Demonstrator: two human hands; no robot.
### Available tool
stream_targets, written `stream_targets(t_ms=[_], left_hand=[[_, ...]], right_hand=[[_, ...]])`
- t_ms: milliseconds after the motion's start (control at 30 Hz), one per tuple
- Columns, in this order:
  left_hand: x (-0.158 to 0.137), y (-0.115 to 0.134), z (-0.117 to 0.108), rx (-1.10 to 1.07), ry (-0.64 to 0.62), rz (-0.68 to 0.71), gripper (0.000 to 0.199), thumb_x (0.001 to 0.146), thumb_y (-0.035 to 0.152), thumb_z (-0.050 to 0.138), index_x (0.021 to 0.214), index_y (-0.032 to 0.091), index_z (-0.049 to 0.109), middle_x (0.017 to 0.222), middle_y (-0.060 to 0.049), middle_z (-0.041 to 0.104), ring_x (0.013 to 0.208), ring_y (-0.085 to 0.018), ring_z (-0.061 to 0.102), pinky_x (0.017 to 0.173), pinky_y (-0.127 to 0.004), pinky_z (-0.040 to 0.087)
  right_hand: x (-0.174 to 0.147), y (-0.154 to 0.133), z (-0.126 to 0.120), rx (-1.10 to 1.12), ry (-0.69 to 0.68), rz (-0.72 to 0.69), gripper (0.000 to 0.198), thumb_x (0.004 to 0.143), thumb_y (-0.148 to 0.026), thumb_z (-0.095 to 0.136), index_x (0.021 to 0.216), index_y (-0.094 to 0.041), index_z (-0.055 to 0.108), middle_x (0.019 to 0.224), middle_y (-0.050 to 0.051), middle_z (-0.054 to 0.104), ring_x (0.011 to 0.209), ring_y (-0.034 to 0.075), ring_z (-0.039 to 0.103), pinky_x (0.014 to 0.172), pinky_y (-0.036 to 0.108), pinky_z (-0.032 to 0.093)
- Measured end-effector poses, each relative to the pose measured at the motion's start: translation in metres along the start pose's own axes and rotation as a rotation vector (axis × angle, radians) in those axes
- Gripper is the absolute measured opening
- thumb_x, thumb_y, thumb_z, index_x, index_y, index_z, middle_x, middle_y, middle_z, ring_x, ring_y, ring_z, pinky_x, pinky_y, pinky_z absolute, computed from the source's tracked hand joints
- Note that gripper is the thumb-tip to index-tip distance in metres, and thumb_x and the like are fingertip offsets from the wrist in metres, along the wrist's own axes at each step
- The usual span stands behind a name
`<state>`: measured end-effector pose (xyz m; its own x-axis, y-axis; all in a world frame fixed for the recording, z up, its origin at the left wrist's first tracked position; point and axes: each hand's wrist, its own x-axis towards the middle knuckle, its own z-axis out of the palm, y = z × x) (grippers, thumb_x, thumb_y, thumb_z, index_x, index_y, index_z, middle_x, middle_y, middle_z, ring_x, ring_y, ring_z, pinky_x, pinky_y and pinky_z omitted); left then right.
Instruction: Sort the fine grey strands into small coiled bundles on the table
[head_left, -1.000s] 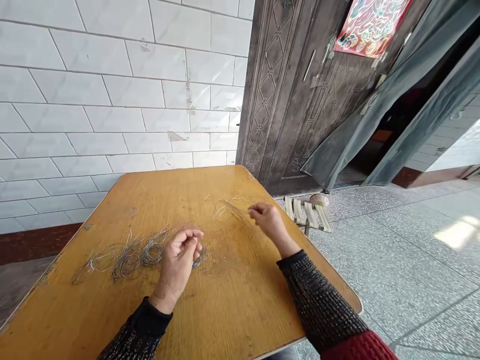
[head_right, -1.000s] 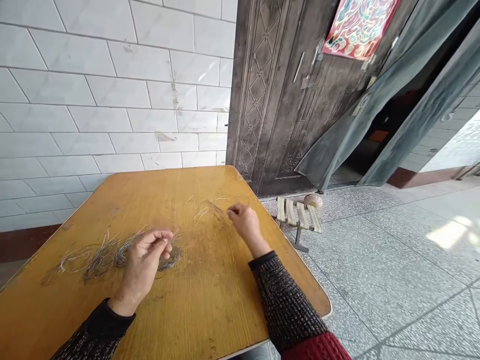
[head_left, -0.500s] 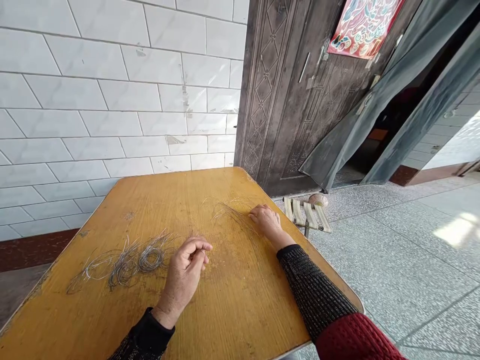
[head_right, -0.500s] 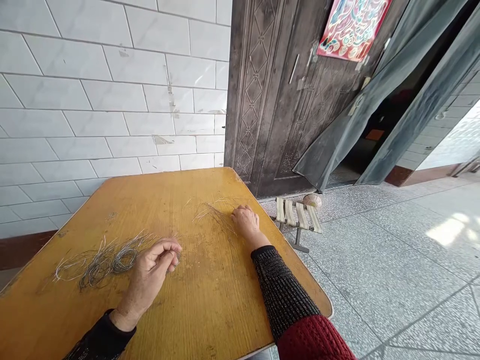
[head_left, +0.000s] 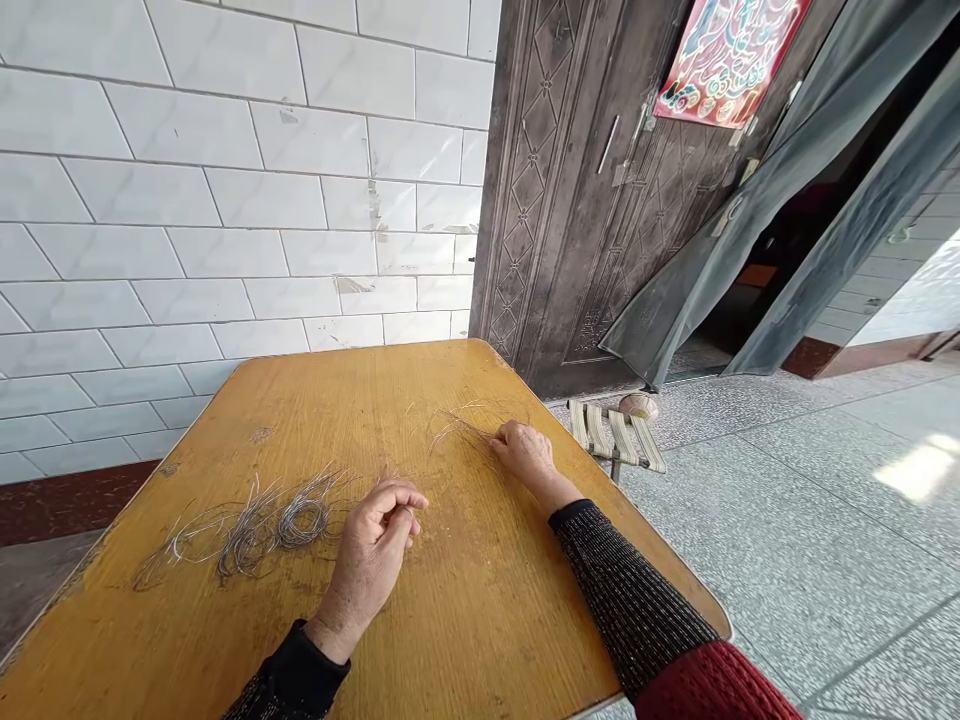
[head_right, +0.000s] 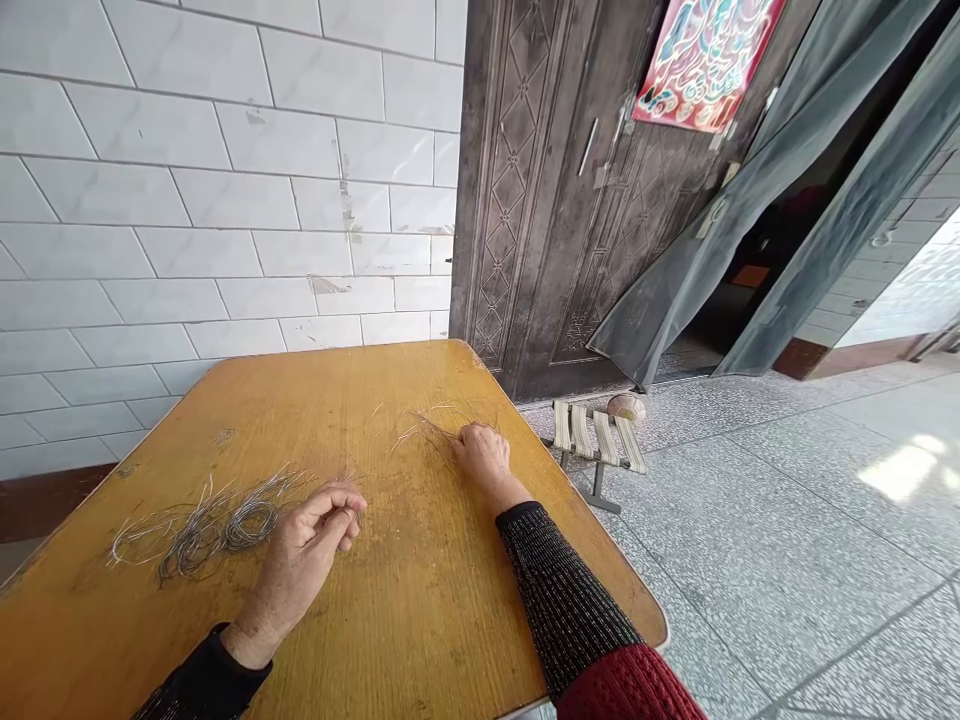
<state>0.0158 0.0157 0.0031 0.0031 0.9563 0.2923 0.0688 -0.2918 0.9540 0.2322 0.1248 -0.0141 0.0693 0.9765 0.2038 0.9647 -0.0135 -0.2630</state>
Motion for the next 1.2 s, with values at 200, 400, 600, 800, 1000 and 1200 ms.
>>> stream_targets(t_ms=[200,400,600,800,1000,1200], left_hand=[[0.000,-0.001,0.000,-0.025,0.005,-0.003,0.012,0.069,0.015,0.052,0.065,0.019,0.063,0.078,-0.003,0.059,0.052,-0.010,0.050,0.044,-0.020,0.041],[0.000,-0.004,-0.001,0.003,-0.003,-0.001,0.011,0.071,0.017,0.051,0.066,0.018,0.062,0.079,-0.003,0.058,0.052,-0.009,0.050,0.044,-0.019,0.041],[0.001,-0.010,-0.001,0.069,-0.037,0.029,0.014,0.074,0.016,0.046,0.070,0.017,0.059,0.080,-0.003,0.057,0.054,-0.009,0.050,0.045,-0.020,0.042],[0.004,-0.007,-0.007,0.088,0.046,0.012,0.013,0.076,0.019,0.048,0.075,0.018,0.060,0.065,0.001,0.054,0.049,-0.009,0.048,0.045,-0.020,0.039],[0.008,0.011,-0.015,0.019,0.146,-0.035,0.025,0.080,0.034,0.051,0.097,0.018,0.060,0.083,-0.004,0.063,0.044,-0.006,0.041,0.040,-0.019,0.032],[0.007,0.010,-0.012,-0.299,-0.225,-0.330,0.026,0.079,0.035,0.057,0.091,0.013,0.064,0.067,-0.001,0.059,0.038,-0.002,0.037,0.036,-0.016,0.026]], right_hand=[[0.002,0.003,-0.001,0.096,0.044,0.062,0.023,0.081,-0.026,0.044,0.079,-0.020,0.065,0.086,0.007,0.066,0.075,0.018,0.060,0.055,0.024,0.030],[0.003,0.006,-0.001,0.253,0.118,0.087,0.025,0.084,-0.032,0.041,0.082,-0.020,0.063,0.072,0.005,0.064,0.067,0.017,0.056,0.055,0.023,0.027],[0.006,0.002,0.003,0.481,0.226,0.061,0.022,0.085,-0.029,0.038,0.075,-0.019,0.055,0.064,0.002,0.061,0.057,0.014,0.051,0.054,0.022,0.028],[0.002,0.003,-0.011,0.719,0.234,-0.096,0.031,0.084,-0.038,0.037,0.063,-0.019,0.048,0.057,0.000,0.052,0.049,0.011,0.041,0.050,0.022,0.029],[-0.021,0.003,-0.044,0.914,-0.210,-0.415,0.030,0.079,-0.042,0.050,0.062,-0.017,0.052,0.053,-0.004,0.046,0.044,0.007,0.034,0.044,0.019,0.027],[-0.037,-0.013,-0.046,0.838,-0.299,-0.556,0.021,0.077,-0.033,0.058,0.063,-0.017,0.059,0.056,-0.003,0.051,0.052,0.008,0.044,0.050,0.021,0.033]])
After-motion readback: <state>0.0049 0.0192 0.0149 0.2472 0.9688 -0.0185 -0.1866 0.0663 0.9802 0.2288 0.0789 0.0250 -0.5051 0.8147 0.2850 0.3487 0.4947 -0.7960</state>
